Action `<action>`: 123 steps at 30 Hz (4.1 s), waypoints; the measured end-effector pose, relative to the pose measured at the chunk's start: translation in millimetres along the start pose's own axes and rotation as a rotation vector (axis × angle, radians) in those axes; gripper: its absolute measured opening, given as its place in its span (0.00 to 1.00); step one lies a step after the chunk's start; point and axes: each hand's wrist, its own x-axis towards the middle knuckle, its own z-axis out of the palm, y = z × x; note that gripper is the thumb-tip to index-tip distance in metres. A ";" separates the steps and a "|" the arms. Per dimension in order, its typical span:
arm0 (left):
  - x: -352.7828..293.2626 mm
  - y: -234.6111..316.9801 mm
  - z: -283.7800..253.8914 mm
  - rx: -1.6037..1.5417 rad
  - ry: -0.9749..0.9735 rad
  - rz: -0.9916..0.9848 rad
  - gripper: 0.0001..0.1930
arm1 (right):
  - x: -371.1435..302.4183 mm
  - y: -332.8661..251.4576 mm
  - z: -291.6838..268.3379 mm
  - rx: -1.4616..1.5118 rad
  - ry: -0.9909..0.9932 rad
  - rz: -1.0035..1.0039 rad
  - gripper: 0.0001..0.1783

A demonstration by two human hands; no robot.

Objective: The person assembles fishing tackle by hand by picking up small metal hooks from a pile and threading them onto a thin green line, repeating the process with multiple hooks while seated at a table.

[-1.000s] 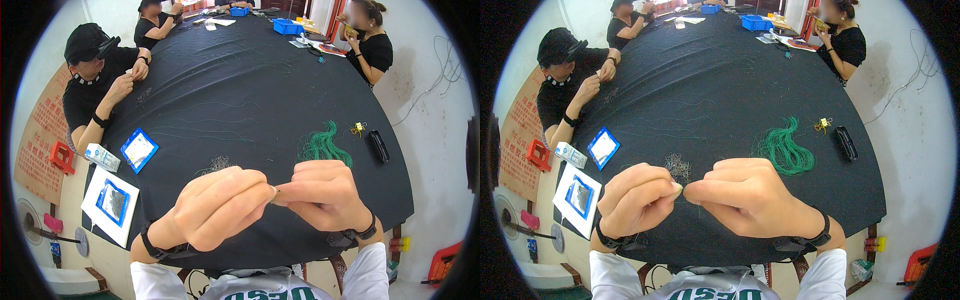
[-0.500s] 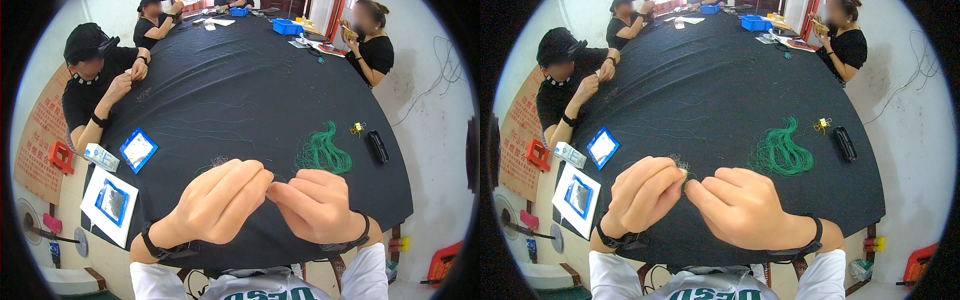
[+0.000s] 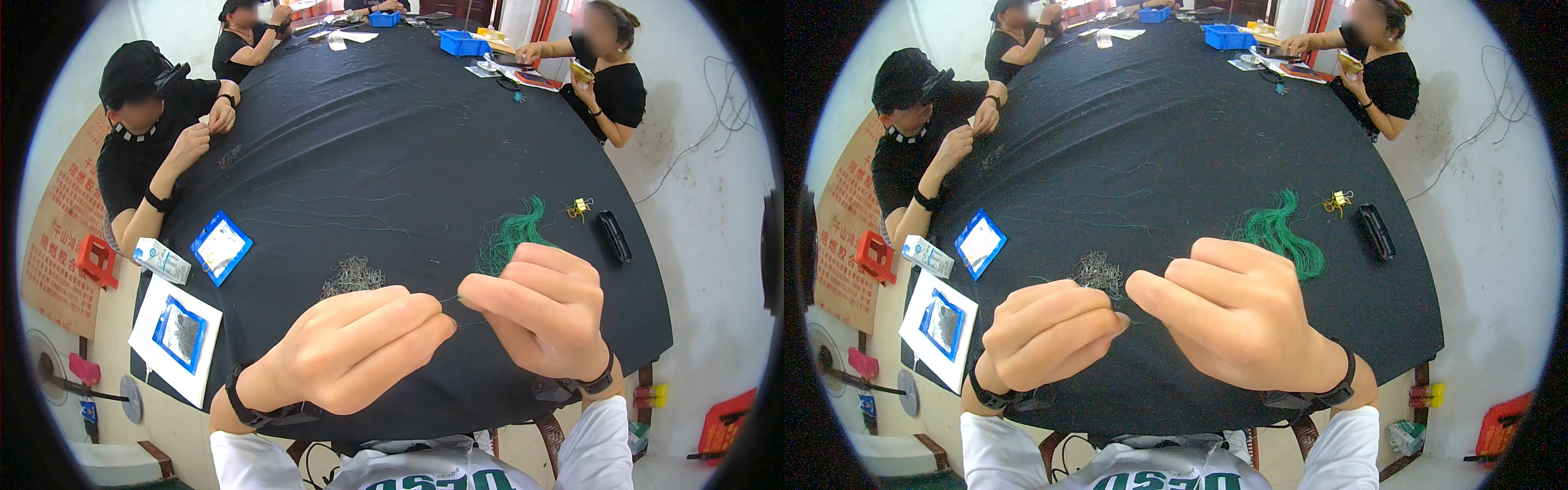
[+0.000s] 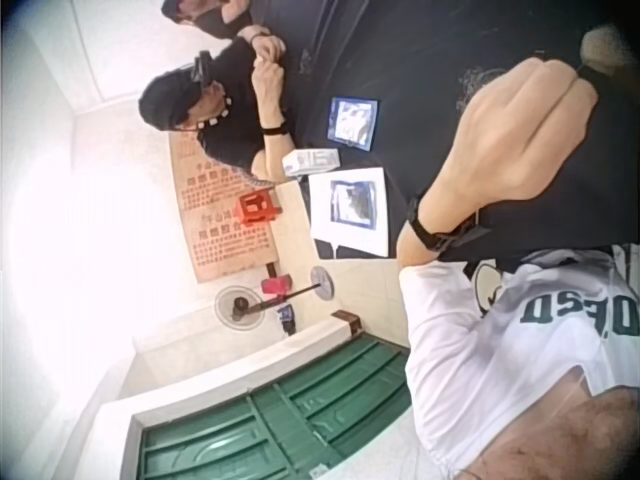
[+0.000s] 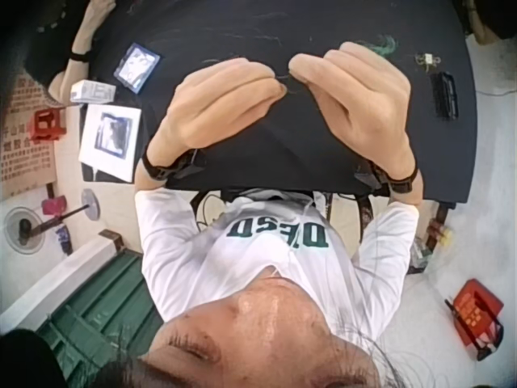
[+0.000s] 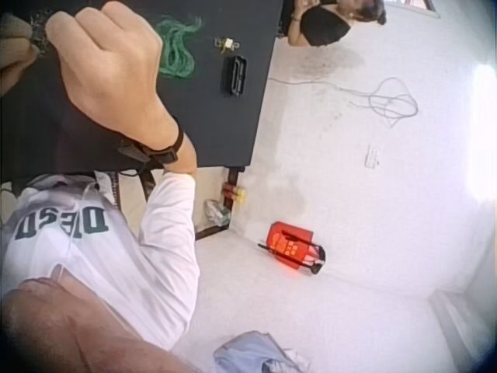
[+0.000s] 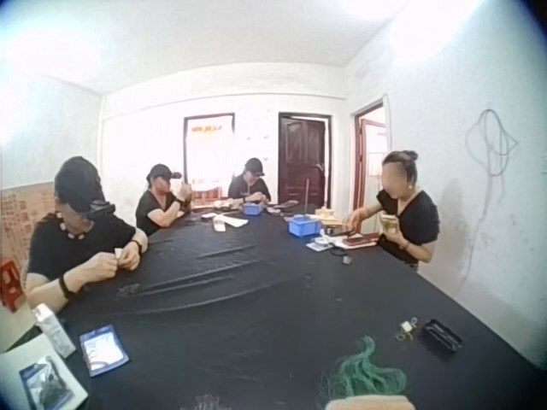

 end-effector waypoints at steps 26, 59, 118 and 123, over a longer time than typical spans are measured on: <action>0.1 6.9 -1.3 -0.045 0.060 -0.164 0.11 | 1.0 3.5 -0.1 0.192 0.048 0.084 0.10; -0.9 3.5 -0.8 0.181 0.081 0.001 0.12 | -5.5 -16.8 11.0 -0.023 0.076 -0.088 0.15; 0.2 9.9 2.2 -0.029 0.084 -0.194 0.09 | -2.9 -4.2 4.6 -0.075 0.165 -0.054 0.14; 1.9 11.7 -0.8 -0.103 0.102 -0.228 0.09 | -2.3 -2.0 8.0 0.407 0.013 0.237 0.08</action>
